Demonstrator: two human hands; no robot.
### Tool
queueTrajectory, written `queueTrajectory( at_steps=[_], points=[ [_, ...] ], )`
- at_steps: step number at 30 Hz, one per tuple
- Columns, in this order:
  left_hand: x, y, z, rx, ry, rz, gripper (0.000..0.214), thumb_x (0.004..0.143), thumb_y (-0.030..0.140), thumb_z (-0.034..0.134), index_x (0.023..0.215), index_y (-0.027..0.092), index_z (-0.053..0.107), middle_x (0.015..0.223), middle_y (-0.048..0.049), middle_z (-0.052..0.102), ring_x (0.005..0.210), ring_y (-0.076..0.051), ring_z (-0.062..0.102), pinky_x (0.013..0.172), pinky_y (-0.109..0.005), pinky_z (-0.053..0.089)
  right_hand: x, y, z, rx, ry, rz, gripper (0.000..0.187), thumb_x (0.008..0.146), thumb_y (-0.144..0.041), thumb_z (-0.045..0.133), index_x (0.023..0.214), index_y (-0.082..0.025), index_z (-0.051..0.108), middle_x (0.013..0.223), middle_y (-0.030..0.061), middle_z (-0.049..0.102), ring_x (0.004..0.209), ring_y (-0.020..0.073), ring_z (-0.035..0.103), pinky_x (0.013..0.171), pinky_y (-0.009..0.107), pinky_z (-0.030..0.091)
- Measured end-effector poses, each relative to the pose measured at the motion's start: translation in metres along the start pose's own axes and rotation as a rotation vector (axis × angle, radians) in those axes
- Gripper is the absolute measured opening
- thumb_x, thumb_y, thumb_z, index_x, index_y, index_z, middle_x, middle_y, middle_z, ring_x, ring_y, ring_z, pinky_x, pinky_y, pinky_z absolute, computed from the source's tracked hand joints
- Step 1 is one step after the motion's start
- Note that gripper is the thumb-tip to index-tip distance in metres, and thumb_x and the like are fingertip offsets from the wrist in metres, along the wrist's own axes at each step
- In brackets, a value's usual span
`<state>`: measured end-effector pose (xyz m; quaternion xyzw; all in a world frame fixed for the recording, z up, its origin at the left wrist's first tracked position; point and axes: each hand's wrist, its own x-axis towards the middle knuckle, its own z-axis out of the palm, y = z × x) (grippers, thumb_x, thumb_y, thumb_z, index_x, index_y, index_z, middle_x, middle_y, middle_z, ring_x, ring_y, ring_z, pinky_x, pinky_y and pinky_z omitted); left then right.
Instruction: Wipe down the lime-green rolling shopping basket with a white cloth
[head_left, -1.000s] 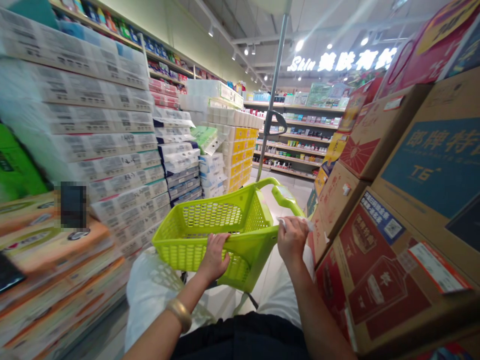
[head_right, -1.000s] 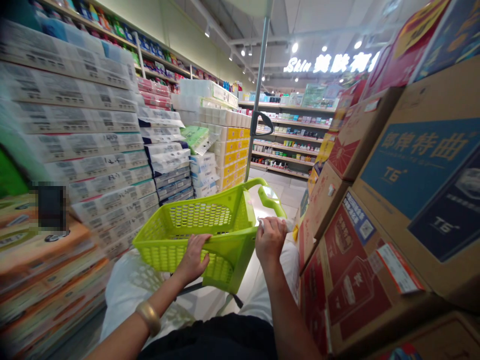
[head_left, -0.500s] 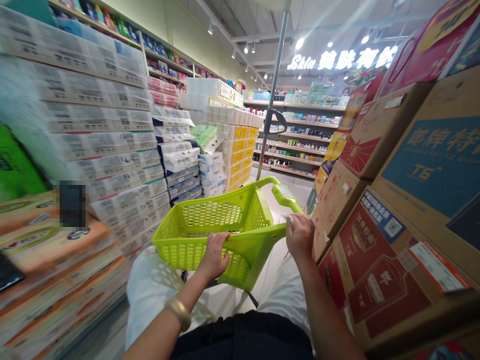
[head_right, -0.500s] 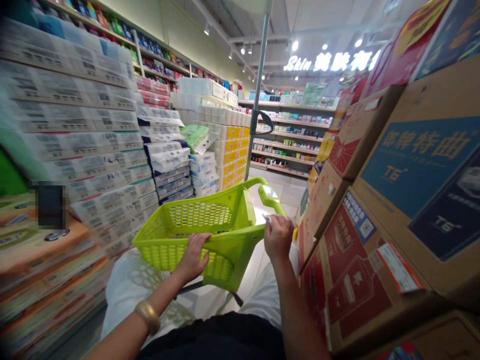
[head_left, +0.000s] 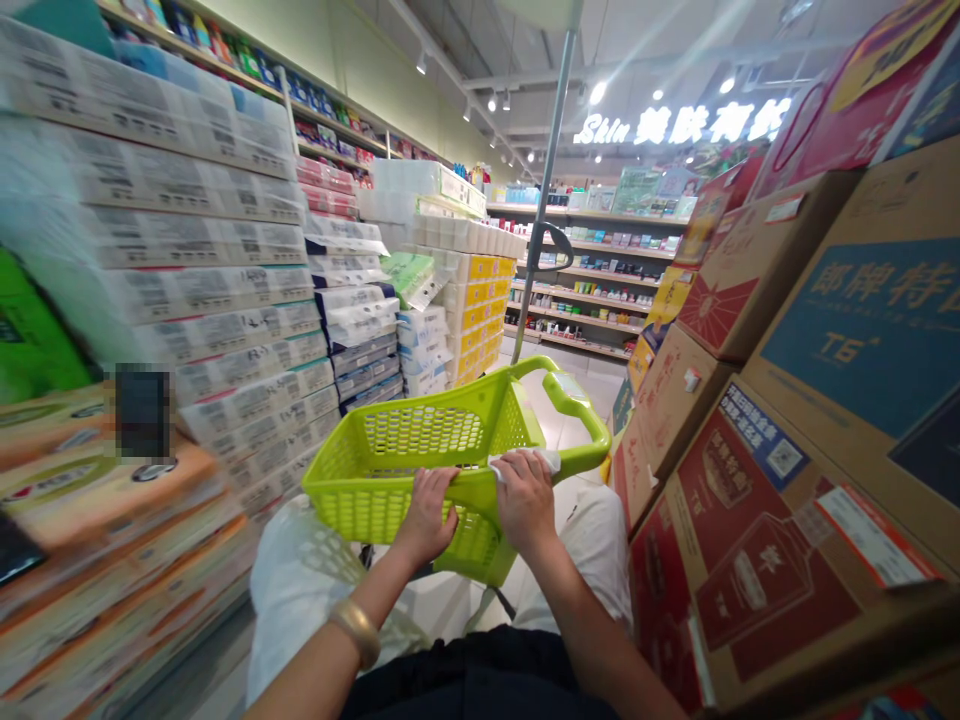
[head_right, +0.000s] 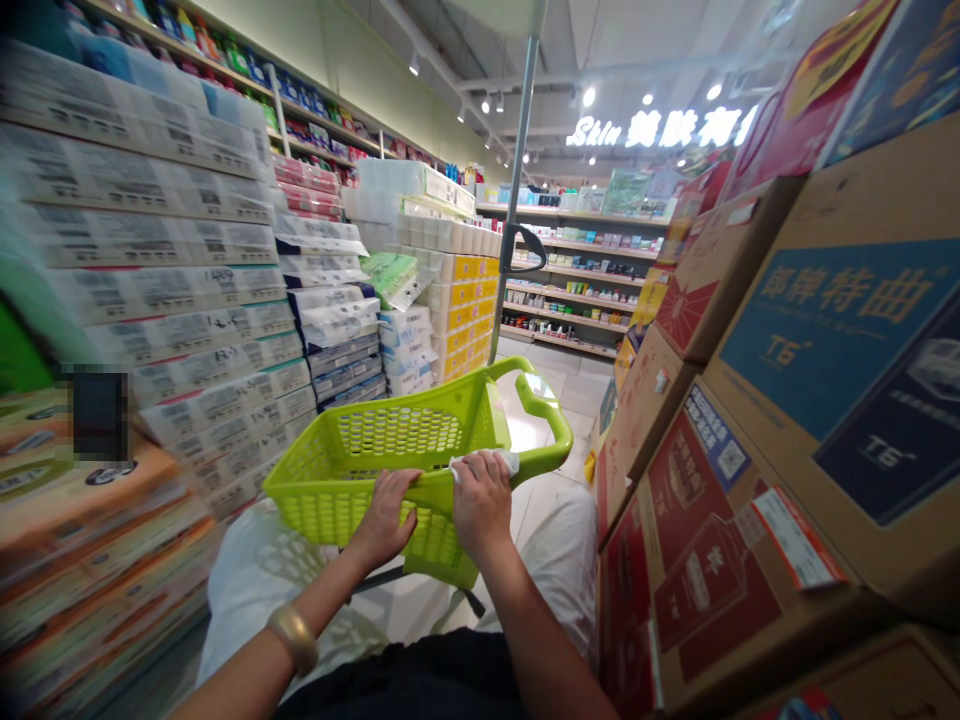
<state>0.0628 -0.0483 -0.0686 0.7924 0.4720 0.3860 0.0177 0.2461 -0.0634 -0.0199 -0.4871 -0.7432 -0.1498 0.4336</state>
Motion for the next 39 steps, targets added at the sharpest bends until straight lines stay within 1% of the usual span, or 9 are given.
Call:
queueTrajectory(
  at_steps=[6,9,14,19,22,27,30,34,39],
  points=[
    [0.000,0.001,-0.002,0.001,-0.021,0.013,0.053,0.072,0.014,0.045,0.125,0.019,0.046,0.118,-0.0099,0.058,0.115,-0.027,0.051,0.112,-0.055,0.025,0.019,0.059,-0.048,-0.089,0.144,0.108,0.022,0.093,-0.021,0.047,0.093,-0.019,0.069,0.095,0.0061,0.067,0.098,0.0221,0.052,0.101,0.039,0.032],
    [0.000,0.002,-0.003,0.000,-0.015,0.006,0.053,0.072,0.014,0.045,0.125,0.018,0.046,0.118,-0.0104,0.058,0.115,-0.027,0.051,0.112,-0.056,0.025,0.025,0.076,-0.059,-0.100,0.213,0.150,0.026,0.094,-0.021,0.043,0.089,-0.018,0.069,0.091,0.0063,0.067,0.092,0.0209,0.053,0.096,0.037,0.035],
    [0.000,0.003,-0.002,0.002,-0.014,0.001,0.053,0.071,0.014,0.046,0.124,0.017,0.045,0.117,-0.0104,0.058,0.115,-0.027,0.050,0.112,-0.057,0.024,0.014,0.040,-0.028,-0.109,0.157,0.118,0.022,0.091,-0.018,0.047,0.095,-0.021,0.068,0.095,0.0054,0.065,0.100,0.0229,0.050,0.106,0.042,0.026],
    [0.001,0.003,-0.003,0.001,-0.019,0.007,0.049,0.073,0.015,0.046,0.122,0.016,0.046,0.116,-0.0111,0.058,0.114,-0.027,0.051,0.111,-0.056,0.025,-0.002,-0.006,0.008,0.013,0.017,-0.010,0.023,0.086,-0.014,0.054,0.103,-0.024,0.067,0.099,0.0043,0.066,0.106,0.0231,0.049,0.105,0.039,0.028],
    [0.001,0.003,-0.003,0.001,-0.027,0.007,0.050,0.073,0.015,0.045,0.123,0.016,0.046,0.116,-0.0113,0.058,0.114,-0.027,0.051,0.111,-0.057,0.025,0.000,0.001,0.001,0.035,0.012,-0.032,0.022,0.088,-0.014,0.053,0.102,-0.024,0.067,0.100,0.0037,0.066,0.104,0.0219,0.051,0.104,0.038,0.029],
    [0.001,0.002,-0.004,0.001,-0.036,0.008,0.053,0.072,0.014,0.045,0.125,0.017,0.044,0.119,-0.0107,0.057,0.116,-0.027,0.050,0.112,-0.056,0.023,0.016,0.057,-0.044,-0.081,0.148,0.064,0.021,0.093,-0.021,0.047,0.096,-0.020,0.068,0.096,0.0061,0.067,0.100,0.0225,0.052,0.100,0.040,0.033],
    [0.001,0.002,-0.003,0.005,-0.036,0.004,0.052,0.072,0.014,0.045,0.125,0.017,0.044,0.119,-0.0107,0.057,0.116,-0.027,0.050,0.112,-0.056,0.023,0.023,0.079,-0.059,-0.096,0.216,0.104,0.025,0.094,-0.022,0.044,0.091,-0.018,0.069,0.092,0.0068,0.067,0.093,0.0214,0.053,0.094,0.037,0.037],
    [0.001,0.002,-0.002,0.009,-0.023,0.006,0.052,0.072,0.014,0.045,0.124,0.017,0.044,0.117,-0.0106,0.057,0.115,-0.027,0.050,0.112,-0.056,0.023,0.019,0.061,-0.045,-0.106,0.221,0.126,0.023,0.092,-0.019,0.046,0.091,-0.019,0.068,0.092,0.0067,0.066,0.095,0.0227,0.052,0.101,0.041,0.032],
    [0.001,0.002,-0.002,0.011,-0.021,0.006,0.051,0.072,0.014,0.045,0.123,0.017,0.045,0.117,-0.0108,0.058,0.115,-0.027,0.051,0.112,-0.056,0.024,0.003,0.009,-0.007,0.001,0.058,-0.002,0.023,0.088,-0.013,0.051,0.101,-0.022,0.067,0.099,0.0048,0.066,0.106,0.0233,0.050,0.105,0.040,0.027]
  ],
)
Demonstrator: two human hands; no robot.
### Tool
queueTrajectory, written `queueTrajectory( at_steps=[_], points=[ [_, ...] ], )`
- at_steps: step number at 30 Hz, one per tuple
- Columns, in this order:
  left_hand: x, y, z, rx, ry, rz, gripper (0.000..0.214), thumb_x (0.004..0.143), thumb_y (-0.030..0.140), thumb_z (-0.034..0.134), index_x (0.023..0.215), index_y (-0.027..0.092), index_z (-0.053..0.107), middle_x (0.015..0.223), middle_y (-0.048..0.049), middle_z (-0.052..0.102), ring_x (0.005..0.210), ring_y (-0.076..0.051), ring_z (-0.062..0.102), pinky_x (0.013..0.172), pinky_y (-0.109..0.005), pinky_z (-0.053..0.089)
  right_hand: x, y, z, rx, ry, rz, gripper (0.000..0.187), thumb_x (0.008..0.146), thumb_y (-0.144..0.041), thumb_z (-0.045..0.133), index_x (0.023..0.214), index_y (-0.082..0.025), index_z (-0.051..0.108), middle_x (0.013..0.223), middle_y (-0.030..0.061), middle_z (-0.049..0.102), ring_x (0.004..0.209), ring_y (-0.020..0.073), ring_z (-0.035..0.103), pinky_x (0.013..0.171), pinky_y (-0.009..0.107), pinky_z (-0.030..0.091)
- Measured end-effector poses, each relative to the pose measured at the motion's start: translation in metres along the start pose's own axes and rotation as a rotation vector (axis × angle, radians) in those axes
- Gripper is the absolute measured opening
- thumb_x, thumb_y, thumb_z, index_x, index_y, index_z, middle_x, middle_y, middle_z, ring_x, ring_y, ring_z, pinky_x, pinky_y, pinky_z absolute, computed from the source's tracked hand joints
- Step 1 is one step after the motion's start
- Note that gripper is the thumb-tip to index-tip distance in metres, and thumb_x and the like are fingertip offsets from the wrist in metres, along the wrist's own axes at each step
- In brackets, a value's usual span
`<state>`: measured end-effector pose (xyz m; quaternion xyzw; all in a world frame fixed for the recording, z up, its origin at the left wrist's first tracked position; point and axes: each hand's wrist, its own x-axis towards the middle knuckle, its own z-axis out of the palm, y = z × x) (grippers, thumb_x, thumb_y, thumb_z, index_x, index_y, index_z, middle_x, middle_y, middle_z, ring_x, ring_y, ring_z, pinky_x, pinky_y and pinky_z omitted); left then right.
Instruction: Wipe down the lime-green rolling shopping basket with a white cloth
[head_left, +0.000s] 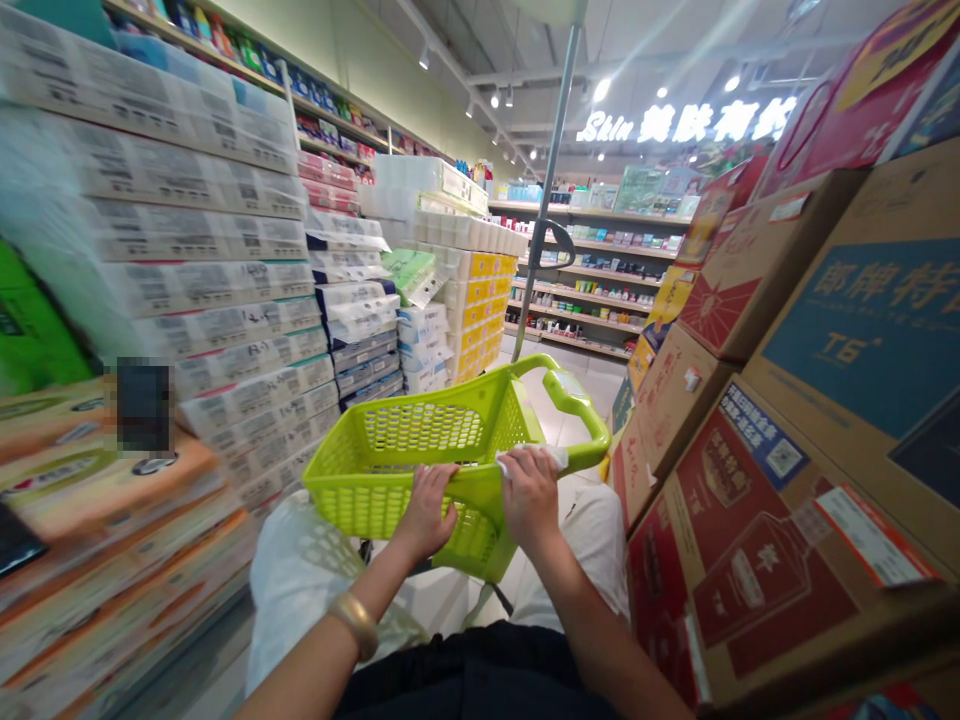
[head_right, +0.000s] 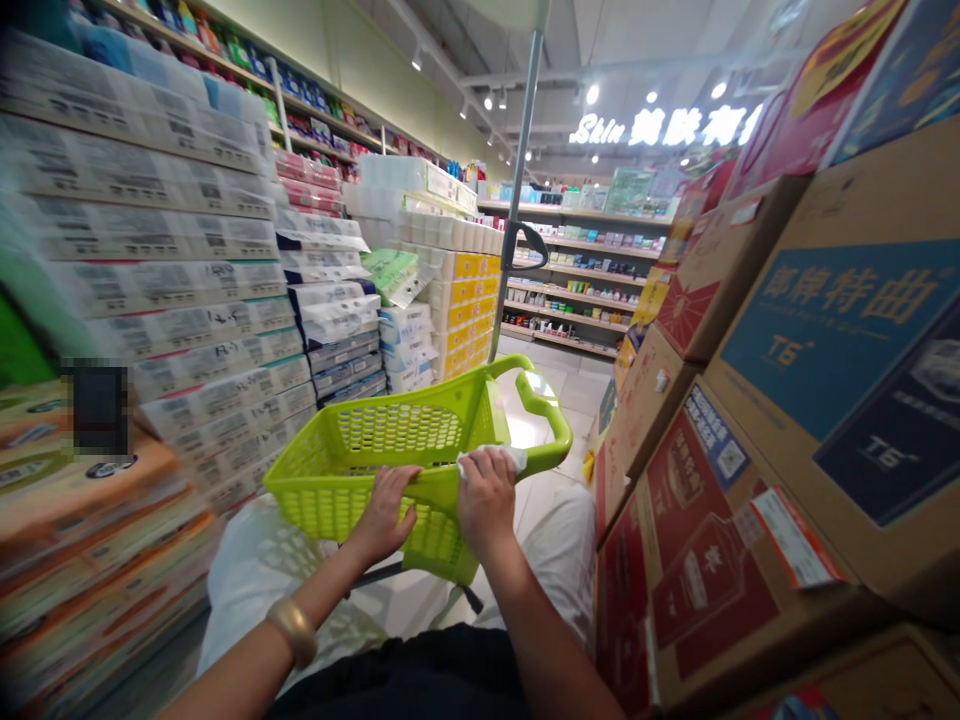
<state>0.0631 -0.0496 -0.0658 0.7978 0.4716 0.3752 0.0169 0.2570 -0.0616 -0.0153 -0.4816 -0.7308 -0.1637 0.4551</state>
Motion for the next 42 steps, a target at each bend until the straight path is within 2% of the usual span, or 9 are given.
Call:
queueTrajectory(
  at_steps=[2,5,11,14,16,23,32,37,42],
  points=[
    [0.000,0.000,0.000,-0.004,-0.005,0.003,0.052,0.072,0.014,0.045,0.124,0.017,0.045,0.117,-0.0106,0.058,0.115,-0.027,0.051,0.111,-0.056,0.024,-0.003,-0.008,0.005,0.027,-0.032,-0.026,0.023,0.087,-0.014,0.053,0.102,-0.024,0.067,0.101,0.0039,0.066,0.108,0.0227,0.050,0.105,0.039,0.027],
    [0.000,-0.001,0.000,-0.010,-0.004,0.006,0.052,0.072,0.014,0.045,0.124,0.018,0.045,0.117,-0.0103,0.058,0.114,-0.027,0.051,0.111,-0.057,0.025,0.000,0.002,-0.005,0.042,-0.052,-0.048,0.021,0.089,-0.016,0.053,0.103,-0.024,0.067,0.102,0.0028,0.067,0.107,0.0215,0.052,0.104,0.037,0.028],
    [0.000,-0.001,0.000,-0.017,-0.010,0.015,0.053,0.072,0.013,0.044,0.125,0.017,0.044,0.118,-0.0106,0.057,0.115,-0.026,0.050,0.112,-0.058,0.023,0.020,0.066,-0.048,-0.013,0.062,0.032,0.021,0.092,-0.023,0.049,0.093,-0.022,0.070,0.092,0.0045,0.068,0.096,0.0215,0.055,0.095,0.038,0.036],
    [0.001,-0.001,0.001,-0.021,-0.016,0.006,0.053,0.072,0.013,0.045,0.125,0.017,0.044,0.119,-0.0108,0.057,0.115,-0.027,0.050,0.112,-0.058,0.023,0.026,0.091,-0.056,0.089,0.136,0.081,0.025,0.093,-0.025,0.045,0.086,-0.020,0.069,0.087,0.0057,0.066,0.088,0.0204,0.056,0.085,0.035,0.042],
    [0.001,-0.001,0.000,-0.027,-0.021,0.000,0.053,0.072,0.013,0.045,0.125,0.017,0.044,0.120,-0.0108,0.057,0.116,-0.027,0.050,0.112,-0.058,0.022,0.028,0.098,-0.056,0.166,0.167,0.117,0.027,0.092,-0.026,0.043,0.081,-0.019,0.067,0.083,0.0059,0.064,0.086,0.0205,0.056,0.081,0.034,0.044],
    [0.000,-0.003,-0.003,-0.015,-0.032,0.006,0.059,0.073,0.011,0.043,0.132,0.018,0.045,0.125,-0.0102,0.057,0.121,-0.026,0.049,0.115,-0.058,0.021,0.024,0.089,-0.050,0.150,0.222,0.151,0.026,0.088,-0.022,0.043,0.070,-0.020,0.062,0.071,0.0023,0.057,0.078,0.0199,0.052,0.076,0.033,0.042],
    [0.007,-0.018,0.000,0.096,-0.108,0.073,0.076,0.072,0.005,0.040,0.146,0.017,0.030,0.141,-0.0106,0.049,0.136,-0.026,0.038,0.116,-0.054,0.023,0.020,0.077,-0.053,-0.020,0.180,0.147,0.025,0.089,-0.023,0.043,0.069,-0.020,0.058,0.070,0.0030,0.053,0.077,0.0208,0.047,0.077,0.033,0.038],
    [0.018,-0.017,-0.004,0.181,-0.100,0.068,0.073,0.071,0.006,0.042,0.143,0.016,0.037,0.140,-0.0091,0.051,0.139,-0.026,0.033,0.117,-0.053,0.022,0.017,0.061,-0.054,-0.109,0.188,0.127,0.022,0.090,-0.022,0.044,0.076,-0.019,0.062,0.075,0.0052,0.057,0.082,0.0227,0.047,0.081,0.035,0.037],
    [0.031,-0.017,-0.011,0.236,-0.122,0.045,0.069,0.069,0.006,0.044,0.137,0.018,0.045,0.135,-0.0091,0.056,0.135,-0.026,0.040,0.117,-0.055,0.018,0.015,0.050,-0.055,-0.082,0.174,0.108,0.023,0.092,-0.022,0.043,0.081,-0.018,0.063,0.079,0.0062,0.059,0.084,0.0224,0.047,0.084,0.036,0.037]
  ],
)
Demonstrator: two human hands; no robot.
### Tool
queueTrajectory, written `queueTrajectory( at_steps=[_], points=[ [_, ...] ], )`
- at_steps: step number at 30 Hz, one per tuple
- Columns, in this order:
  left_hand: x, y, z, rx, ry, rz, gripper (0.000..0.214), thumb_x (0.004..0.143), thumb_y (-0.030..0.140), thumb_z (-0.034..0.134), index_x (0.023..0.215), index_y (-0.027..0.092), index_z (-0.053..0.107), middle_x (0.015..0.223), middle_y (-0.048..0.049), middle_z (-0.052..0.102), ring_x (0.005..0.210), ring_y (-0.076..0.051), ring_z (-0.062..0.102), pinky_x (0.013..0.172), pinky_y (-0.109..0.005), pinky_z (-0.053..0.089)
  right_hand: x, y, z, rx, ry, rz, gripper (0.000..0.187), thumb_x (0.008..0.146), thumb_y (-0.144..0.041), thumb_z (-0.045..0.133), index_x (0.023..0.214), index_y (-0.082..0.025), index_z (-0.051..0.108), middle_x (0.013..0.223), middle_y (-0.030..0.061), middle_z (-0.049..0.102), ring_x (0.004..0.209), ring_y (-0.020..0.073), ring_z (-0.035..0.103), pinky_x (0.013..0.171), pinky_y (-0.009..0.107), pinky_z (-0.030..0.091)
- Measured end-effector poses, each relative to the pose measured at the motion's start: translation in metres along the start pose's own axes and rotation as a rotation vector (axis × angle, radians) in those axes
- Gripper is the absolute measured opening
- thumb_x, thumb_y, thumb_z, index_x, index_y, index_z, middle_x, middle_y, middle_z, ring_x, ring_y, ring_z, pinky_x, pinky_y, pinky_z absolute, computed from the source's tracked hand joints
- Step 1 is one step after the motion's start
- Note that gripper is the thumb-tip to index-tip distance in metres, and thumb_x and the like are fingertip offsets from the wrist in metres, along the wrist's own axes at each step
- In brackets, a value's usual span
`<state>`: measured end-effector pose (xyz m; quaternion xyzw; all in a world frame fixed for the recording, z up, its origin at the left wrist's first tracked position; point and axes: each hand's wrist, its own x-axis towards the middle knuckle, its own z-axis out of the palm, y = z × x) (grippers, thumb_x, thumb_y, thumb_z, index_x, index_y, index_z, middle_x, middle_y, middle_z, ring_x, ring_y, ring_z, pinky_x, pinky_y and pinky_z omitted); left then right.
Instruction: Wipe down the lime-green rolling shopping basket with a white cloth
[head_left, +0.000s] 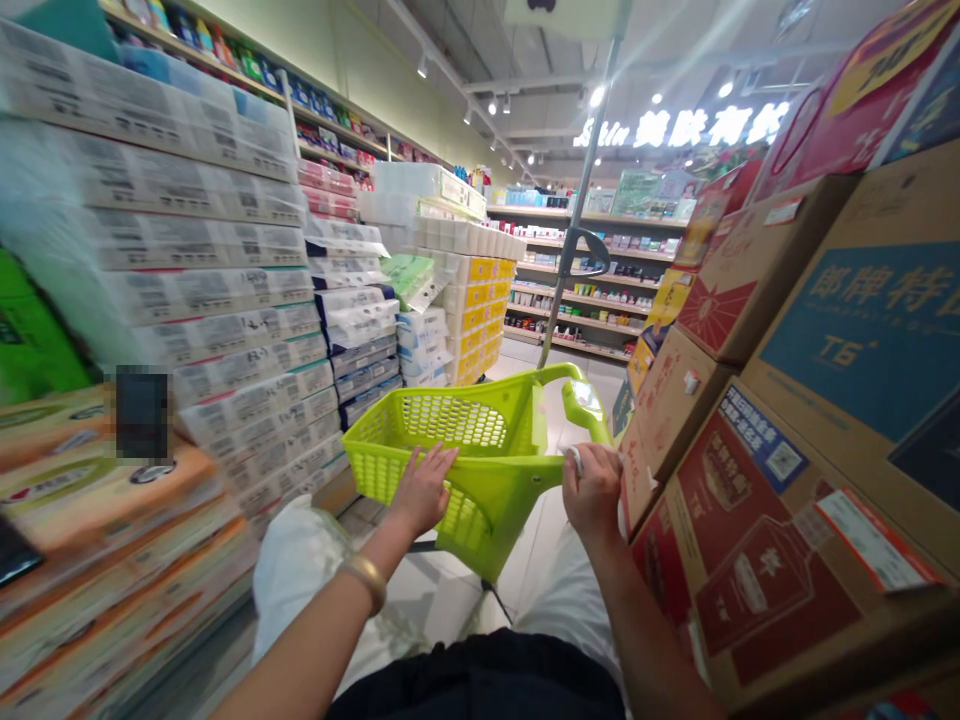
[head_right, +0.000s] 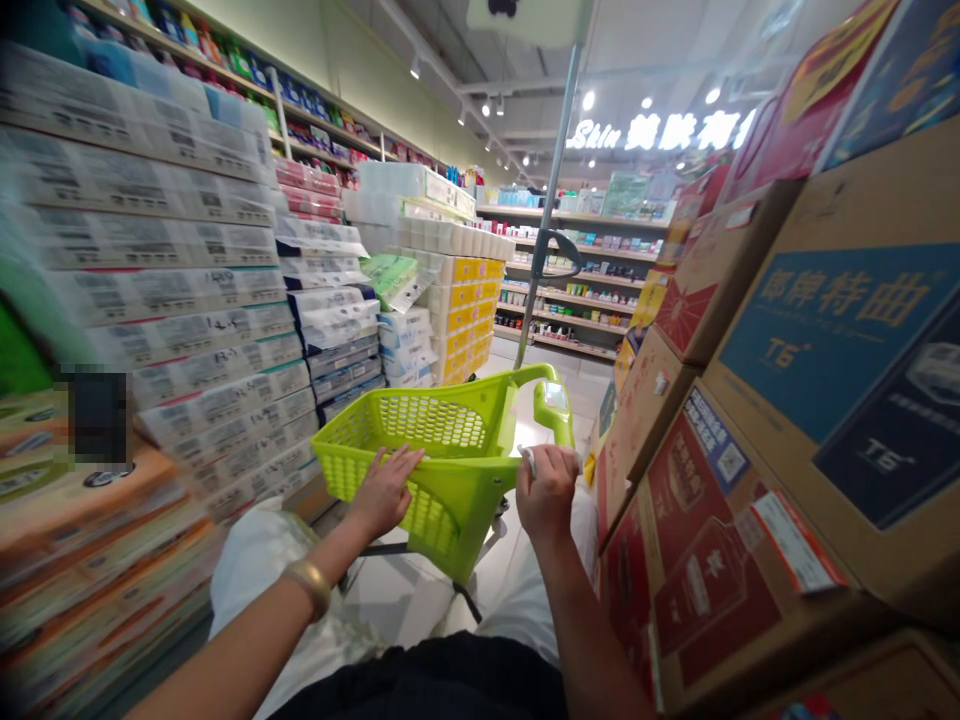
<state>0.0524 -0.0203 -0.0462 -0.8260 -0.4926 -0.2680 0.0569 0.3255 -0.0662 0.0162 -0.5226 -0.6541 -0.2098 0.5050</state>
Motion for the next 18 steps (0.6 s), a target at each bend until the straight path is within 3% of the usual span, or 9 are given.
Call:
queueTrajectory(
  at_steps=[5,8,10,13,16,18],
  points=[
    [0.013,-0.008,-0.001,0.018,-0.067,-0.058,0.067,0.068,0.006,0.045,0.133,0.019,0.048,0.133,-0.0109,0.058,0.131,-0.028,0.044,0.115,-0.057,0.021,-0.002,-0.005,0.000,0.022,-0.014,0.017,0.024,0.093,-0.024,0.043,0.083,-0.018,0.064,0.082,0.0066,0.062,0.084,0.0219,0.049,0.085,0.036,0.037],
    [0.026,0.002,-0.008,-0.007,-0.071,-0.140,0.066,0.068,0.009,0.047,0.134,0.013,0.046,0.136,-0.0162,0.054,0.132,-0.033,0.042,0.112,-0.060,0.024,-0.003,-0.006,0.002,0.077,0.001,0.028,0.024,0.093,-0.024,0.043,0.086,-0.018,0.065,0.086,0.0071,0.064,0.086,0.0216,0.051,0.086,0.037,0.038],
    [0.037,0.024,-0.015,-0.070,-0.011,-0.093,0.068,0.071,0.012,0.047,0.139,0.012,0.039,0.141,-0.0171,0.047,0.134,-0.032,0.039,0.112,-0.057,0.026,-0.003,-0.006,0.003,0.136,0.037,0.041,0.025,0.093,-0.024,0.043,0.088,-0.019,0.066,0.087,0.0072,0.064,0.087,0.0216,0.053,0.088,0.039,0.039],
    [0.059,0.076,-0.024,-0.217,0.011,0.155,0.071,0.073,0.013,0.046,0.142,0.014,0.031,0.144,-0.0136,0.044,0.138,-0.026,0.033,0.117,-0.051,0.020,-0.002,-0.005,0.003,0.268,0.109,0.083,0.025,0.092,-0.026,0.043,0.086,-0.019,0.066,0.085,0.0063,0.064,0.086,0.0211,0.056,0.087,0.039,0.042],
    [0.079,0.126,-0.020,-0.362,-0.106,0.313,0.074,0.068,0.014,0.052,0.140,0.013,0.032,0.142,-0.0159,0.045,0.137,-0.029,0.034,0.116,-0.053,0.019,-0.002,-0.002,0.003,0.441,0.168,0.186,0.024,0.092,-0.029,0.045,0.085,-0.018,0.065,0.084,0.0055,0.064,0.086,0.0207,0.057,0.084,0.038,0.045],
    [0.086,0.145,-0.013,-0.450,-0.167,0.315,0.074,0.065,0.015,0.056,0.136,0.013,0.034,0.138,-0.0178,0.048,0.131,-0.031,0.041,0.112,-0.056,0.025,-0.004,0.000,0.002,0.543,0.183,0.260,0.024,0.091,-0.032,0.046,0.085,-0.018,0.065,0.086,0.0057,0.064,0.088,0.0209,0.058,0.085,0.037,0.046]
  ],
)
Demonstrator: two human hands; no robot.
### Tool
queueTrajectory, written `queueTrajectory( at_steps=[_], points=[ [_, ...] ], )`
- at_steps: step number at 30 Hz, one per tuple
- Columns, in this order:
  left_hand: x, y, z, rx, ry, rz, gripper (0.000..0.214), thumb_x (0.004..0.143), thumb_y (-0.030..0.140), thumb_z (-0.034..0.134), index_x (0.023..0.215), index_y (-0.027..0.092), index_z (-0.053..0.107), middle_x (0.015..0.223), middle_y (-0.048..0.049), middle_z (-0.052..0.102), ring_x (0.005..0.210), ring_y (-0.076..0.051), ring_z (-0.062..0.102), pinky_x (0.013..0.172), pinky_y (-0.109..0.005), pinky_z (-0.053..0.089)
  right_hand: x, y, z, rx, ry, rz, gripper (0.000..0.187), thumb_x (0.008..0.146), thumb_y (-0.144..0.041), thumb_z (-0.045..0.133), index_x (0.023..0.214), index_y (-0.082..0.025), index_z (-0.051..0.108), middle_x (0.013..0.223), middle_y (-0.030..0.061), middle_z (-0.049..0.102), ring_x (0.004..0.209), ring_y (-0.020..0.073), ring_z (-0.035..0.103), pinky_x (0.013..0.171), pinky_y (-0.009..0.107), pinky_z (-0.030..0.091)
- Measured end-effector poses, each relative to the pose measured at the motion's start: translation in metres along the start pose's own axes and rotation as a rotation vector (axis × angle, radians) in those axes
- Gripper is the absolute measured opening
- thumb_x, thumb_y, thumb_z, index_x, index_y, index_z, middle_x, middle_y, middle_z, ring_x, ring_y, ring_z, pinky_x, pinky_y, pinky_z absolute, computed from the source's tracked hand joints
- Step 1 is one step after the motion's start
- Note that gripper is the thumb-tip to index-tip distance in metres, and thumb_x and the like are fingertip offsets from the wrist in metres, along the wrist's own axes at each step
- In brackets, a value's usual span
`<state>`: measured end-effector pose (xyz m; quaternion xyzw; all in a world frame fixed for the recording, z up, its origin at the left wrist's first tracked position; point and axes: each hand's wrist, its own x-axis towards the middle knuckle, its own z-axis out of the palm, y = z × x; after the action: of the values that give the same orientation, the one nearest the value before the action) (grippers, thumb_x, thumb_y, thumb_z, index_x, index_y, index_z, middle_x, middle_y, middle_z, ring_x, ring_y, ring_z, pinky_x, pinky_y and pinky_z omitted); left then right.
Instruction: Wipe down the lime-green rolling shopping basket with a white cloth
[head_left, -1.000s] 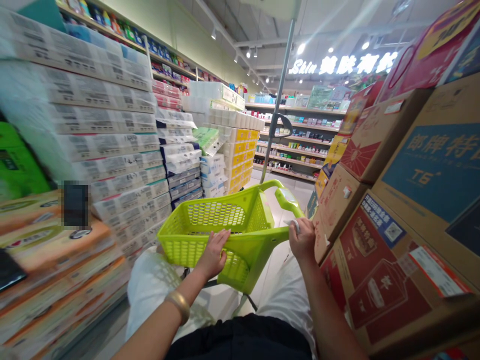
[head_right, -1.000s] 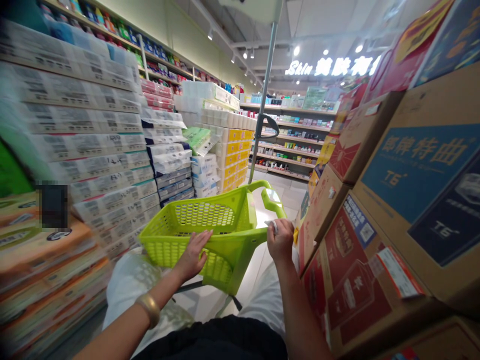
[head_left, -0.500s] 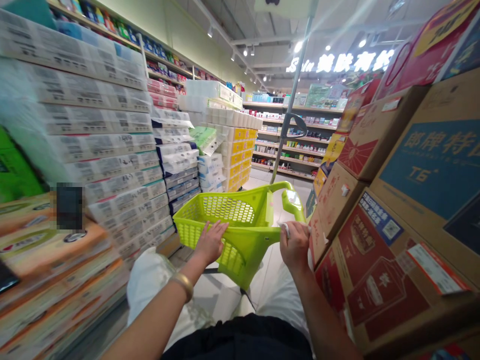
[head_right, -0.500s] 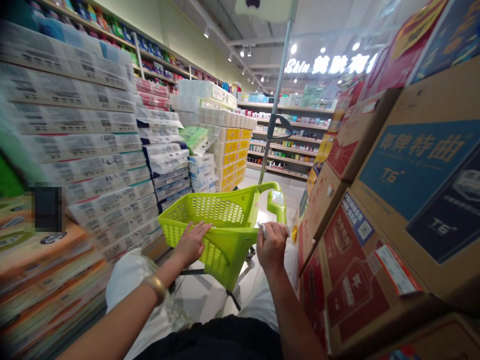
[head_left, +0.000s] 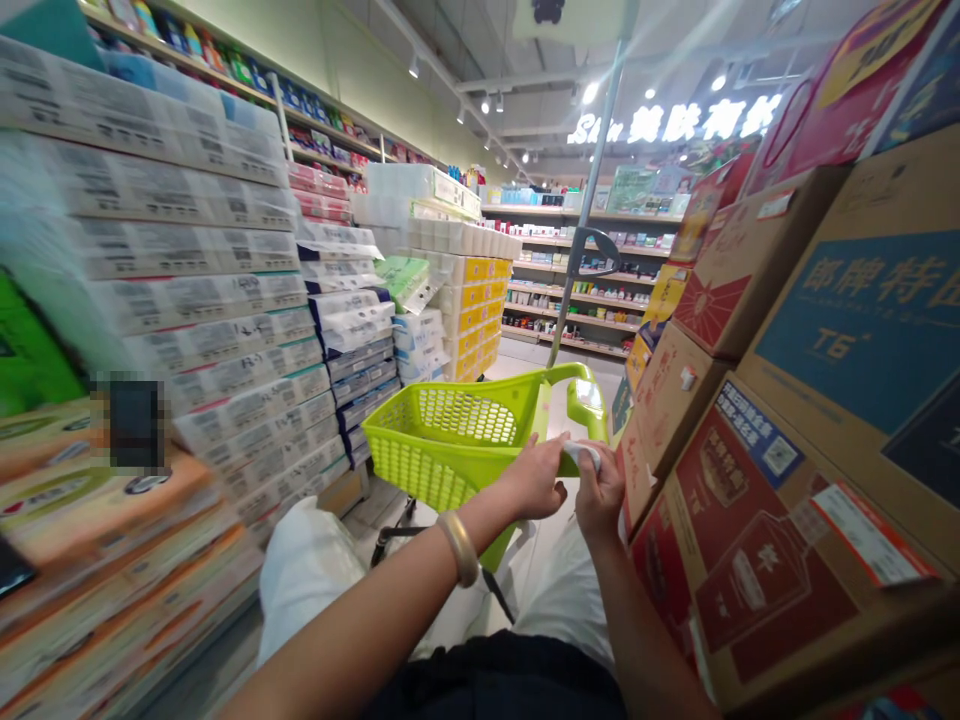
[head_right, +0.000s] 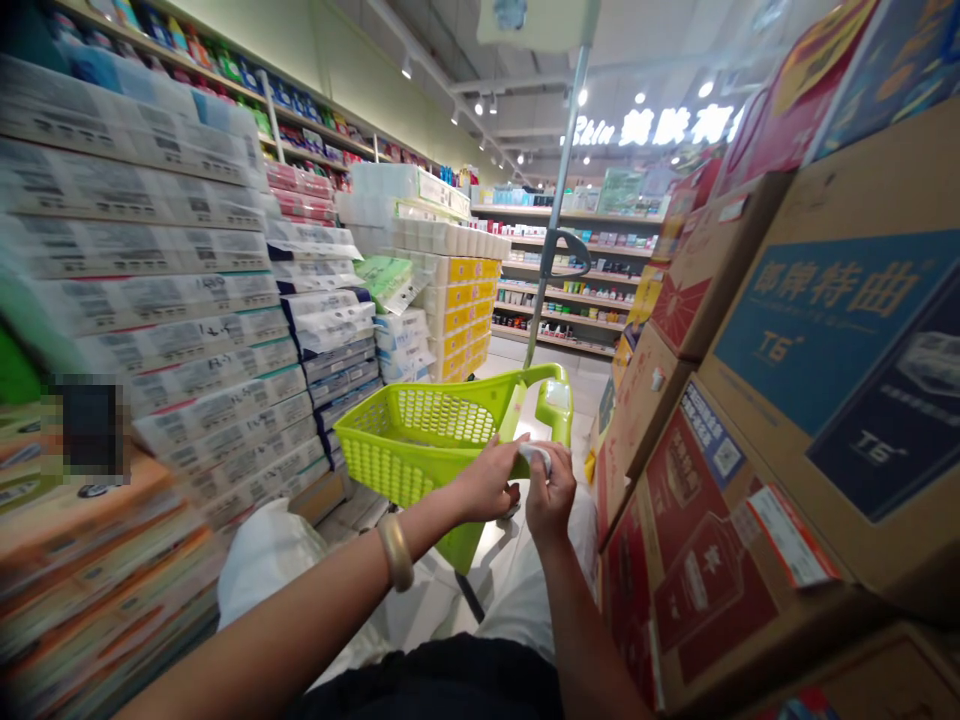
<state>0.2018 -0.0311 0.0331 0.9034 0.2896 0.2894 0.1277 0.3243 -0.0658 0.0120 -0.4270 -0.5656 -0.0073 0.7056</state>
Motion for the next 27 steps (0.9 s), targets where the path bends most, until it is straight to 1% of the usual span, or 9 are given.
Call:
queueTrajectory(
  at_steps=[2,4,7,9,13,16,20,23,27],
  points=[
    [0.004,0.003,0.007,-0.080,0.056,-0.026,0.069,0.065,0.015,0.056,0.131,0.014,0.038,0.130,-0.0172,0.052,0.122,-0.030,0.048,0.106,-0.051,0.035,-0.001,0.001,-0.002,0.070,0.013,0.083,0.025,0.091,-0.035,0.047,0.088,-0.017,0.064,0.090,0.0064,0.064,0.090,0.0211,0.059,0.085,0.038,0.047],
    [0.000,0.004,0.009,-0.139,0.129,-0.044,0.059,0.066,0.015,0.056,0.124,0.015,0.043,0.118,-0.0142,0.057,0.110,-0.027,0.053,0.099,-0.046,0.042,-0.003,0.001,-0.004,0.113,0.040,0.169,0.027,0.091,-0.037,0.046,0.092,-0.016,0.064,0.093,0.0073,0.064,0.090,0.0215,0.061,0.084,0.038,0.049],
    [-0.012,0.007,0.003,-0.182,0.193,-0.064,0.045,0.068,0.018,0.058,0.112,0.018,0.050,0.104,-0.0096,0.060,0.098,-0.024,0.055,0.092,-0.041,0.044,-0.005,-0.005,-0.007,0.107,0.072,0.211,0.028,0.090,-0.037,0.047,0.095,-0.015,0.064,0.094,0.0082,0.064,0.090,0.0220,0.062,0.082,0.038,0.050],
    [-0.018,0.010,-0.001,-0.202,0.207,-0.077,0.032,0.070,0.020,0.059,0.102,0.019,0.054,0.097,-0.0071,0.060,0.092,-0.022,0.055,0.088,-0.038,0.044,-0.006,-0.011,-0.010,0.073,0.032,0.135,0.027,0.090,-0.036,0.047,0.091,-0.016,0.066,0.093,0.0081,0.065,0.092,0.0224,0.061,0.083,0.039,0.049],
    [-0.022,0.015,-0.004,-0.261,0.241,-0.118,0.007,0.077,0.025,0.056,0.082,0.019,0.054,0.082,-0.0032,0.059,0.079,-0.018,0.053,0.078,-0.032,0.044,-0.010,-0.025,-0.013,-0.004,-0.132,-0.096,0.025,0.091,-0.030,0.048,0.085,-0.020,0.070,0.089,0.0061,0.067,0.093,0.0227,0.060,0.093,0.045,0.043],
    [-0.022,0.015,-0.005,-0.265,0.289,-0.154,0.010,0.080,0.028,0.053,0.074,0.019,0.052,0.074,-0.0009,0.056,0.073,-0.016,0.051,0.071,-0.029,0.041,-0.012,-0.029,-0.012,0.003,-0.196,-0.154,0.023,0.091,-0.026,0.048,0.089,-0.021,0.070,0.090,0.0055,0.068,0.095,0.0224,0.060,0.095,0.046,0.042],
    [-0.034,0.007,-0.015,-0.209,0.408,-0.268,0.019,0.081,0.031,0.048,0.066,0.020,0.048,0.065,0.0015,0.051,0.067,-0.014,0.048,0.068,-0.028,0.037,-0.012,-0.026,-0.010,0.072,-0.224,-0.099,0.023,0.092,-0.025,0.046,0.092,-0.020,0.069,0.094,0.0071,0.067,0.098,0.0226,0.060,0.092,0.045,0.046],
    [-0.056,-0.007,-0.033,-0.206,0.482,-0.311,0.027,0.083,0.035,0.043,0.060,0.020,0.043,0.060,0.0025,0.046,0.063,-0.014,0.045,0.064,-0.028,0.035,-0.013,-0.028,-0.006,0.076,-0.255,-0.082,0.022,0.093,-0.024,0.046,0.096,-0.021,0.068,0.098,0.0073,0.068,0.104,0.0223,0.058,0.094,0.043,0.046],
    [-0.087,-0.031,-0.063,-0.279,0.504,-0.366,0.037,0.084,0.043,0.040,0.054,0.021,0.036,0.055,0.0037,0.037,0.058,-0.013,0.040,0.057,-0.025,0.033,-0.021,-0.043,0.010,0.048,-0.364,-0.179,0.022,0.093,-0.020,0.046,0.101,-0.022,0.067,0.099,0.0062,0.068,0.106,0.0209,0.058,0.096,0.041,0.044]
  ],
)
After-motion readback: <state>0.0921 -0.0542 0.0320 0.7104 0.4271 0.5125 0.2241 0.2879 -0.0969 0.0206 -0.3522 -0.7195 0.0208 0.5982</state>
